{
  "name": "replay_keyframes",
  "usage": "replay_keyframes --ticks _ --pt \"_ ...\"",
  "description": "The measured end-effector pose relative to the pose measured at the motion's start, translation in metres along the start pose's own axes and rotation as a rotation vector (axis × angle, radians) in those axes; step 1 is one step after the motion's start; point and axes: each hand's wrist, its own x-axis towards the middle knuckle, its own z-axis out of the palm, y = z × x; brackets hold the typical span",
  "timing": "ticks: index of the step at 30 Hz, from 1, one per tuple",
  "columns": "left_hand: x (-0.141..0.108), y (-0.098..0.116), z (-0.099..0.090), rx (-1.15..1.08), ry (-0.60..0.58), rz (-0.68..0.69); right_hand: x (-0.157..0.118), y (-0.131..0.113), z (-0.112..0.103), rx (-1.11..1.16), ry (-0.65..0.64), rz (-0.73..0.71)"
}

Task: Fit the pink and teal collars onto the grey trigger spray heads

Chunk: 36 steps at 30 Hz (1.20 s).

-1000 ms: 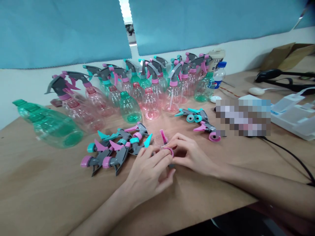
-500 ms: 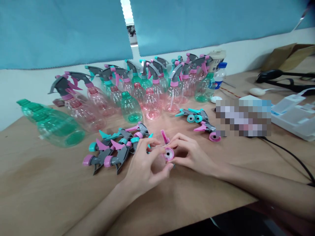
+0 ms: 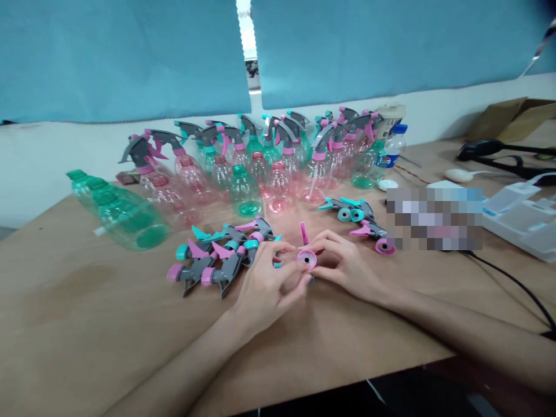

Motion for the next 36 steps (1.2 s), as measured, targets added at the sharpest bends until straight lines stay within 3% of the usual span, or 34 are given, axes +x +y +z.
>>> replay_keyframes --ticks 3,7,9,13,16,19,21,24,27,31,36 --pt "-0.002 0.000 0.001 0.016 0.090 -0.060 0.004 0.001 0.000 -0.107 0.037 -0.062" --pt "-0.005 0.002 0.004 -0.068 0.165 -0.288 0.019 -0.008 -0.005 -0.232 0.139 -0.162" --pt "-0.006 0.004 0.006 -0.070 0.058 -0.321 0.032 -0.018 -0.009 -0.293 0.185 -0.201" --pt "-0.010 0.010 0.011 -0.047 -0.144 -0.254 0.067 -0.043 -0.010 -0.385 0.174 -0.303" --pt "-0.012 0.015 0.013 -0.046 -0.197 -0.216 0.096 -0.056 0.003 -0.481 0.091 -0.374" --pt "-0.012 0.019 0.013 -0.037 -0.242 -0.196 0.114 -0.066 0.025 -0.581 -0.095 -0.358" --pt "-0.012 0.020 0.013 -0.023 -0.262 -0.196 0.116 -0.074 0.037 -0.641 -0.234 -0.352" --pt "-0.012 0.020 0.013 0.000 -0.284 -0.202 0.103 -0.084 0.043 -0.634 -0.335 -0.364" --pt "-0.013 0.018 0.015 0.011 -0.301 -0.189 0.082 -0.085 0.031 -0.575 -0.382 -0.348" --pt "-0.014 0.014 0.016 0.012 -0.313 -0.178 0.052 -0.065 -0.005 -0.488 -0.427 -0.255" --pt "-0.012 0.013 0.012 -0.007 -0.329 -0.190 0.014 -0.019 -0.066 -0.502 -0.256 -0.005"
